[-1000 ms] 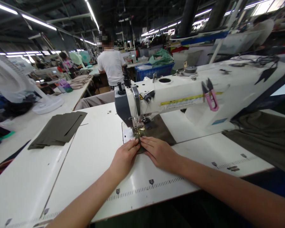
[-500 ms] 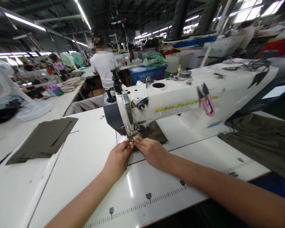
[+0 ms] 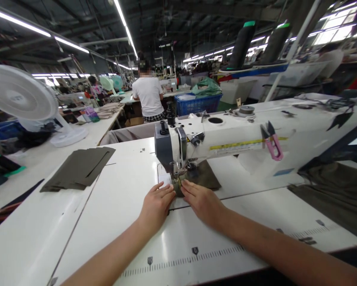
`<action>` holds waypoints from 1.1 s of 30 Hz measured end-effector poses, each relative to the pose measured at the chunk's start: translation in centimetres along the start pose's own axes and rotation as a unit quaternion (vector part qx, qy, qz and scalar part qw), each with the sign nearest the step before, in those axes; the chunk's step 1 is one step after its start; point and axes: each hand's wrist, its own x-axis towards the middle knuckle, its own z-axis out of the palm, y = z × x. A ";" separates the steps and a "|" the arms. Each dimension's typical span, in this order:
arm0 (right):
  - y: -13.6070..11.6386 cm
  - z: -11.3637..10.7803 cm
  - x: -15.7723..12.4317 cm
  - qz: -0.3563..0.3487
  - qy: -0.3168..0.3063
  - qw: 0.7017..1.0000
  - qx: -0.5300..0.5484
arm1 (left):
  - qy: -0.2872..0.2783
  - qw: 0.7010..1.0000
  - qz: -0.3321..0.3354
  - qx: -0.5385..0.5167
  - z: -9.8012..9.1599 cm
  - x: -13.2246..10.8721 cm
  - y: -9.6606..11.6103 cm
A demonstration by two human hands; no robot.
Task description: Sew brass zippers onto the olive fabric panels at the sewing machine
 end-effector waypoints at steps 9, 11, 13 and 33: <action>0.7 0.4 0.8 0.019 -0.006 1.000 0.022 | -0.032 0.999 0.037 0.009 -0.2 1.0 -1.2; 1.0 0.5 1.1 0.024 -0.008 0.999 0.025 | -0.034 0.998 0.046 0.018 0.1 1.3 -1.6; 1.3 0.7 1.4 0.029 -0.009 0.999 0.030 | -0.032 0.997 0.057 0.032 0.3 1.5 -2.0; 2.0 1.0 1.8 0.092 -0.043 0.992 0.079 | -0.023 0.997 0.040 0.067 0.6 2.2 -2.3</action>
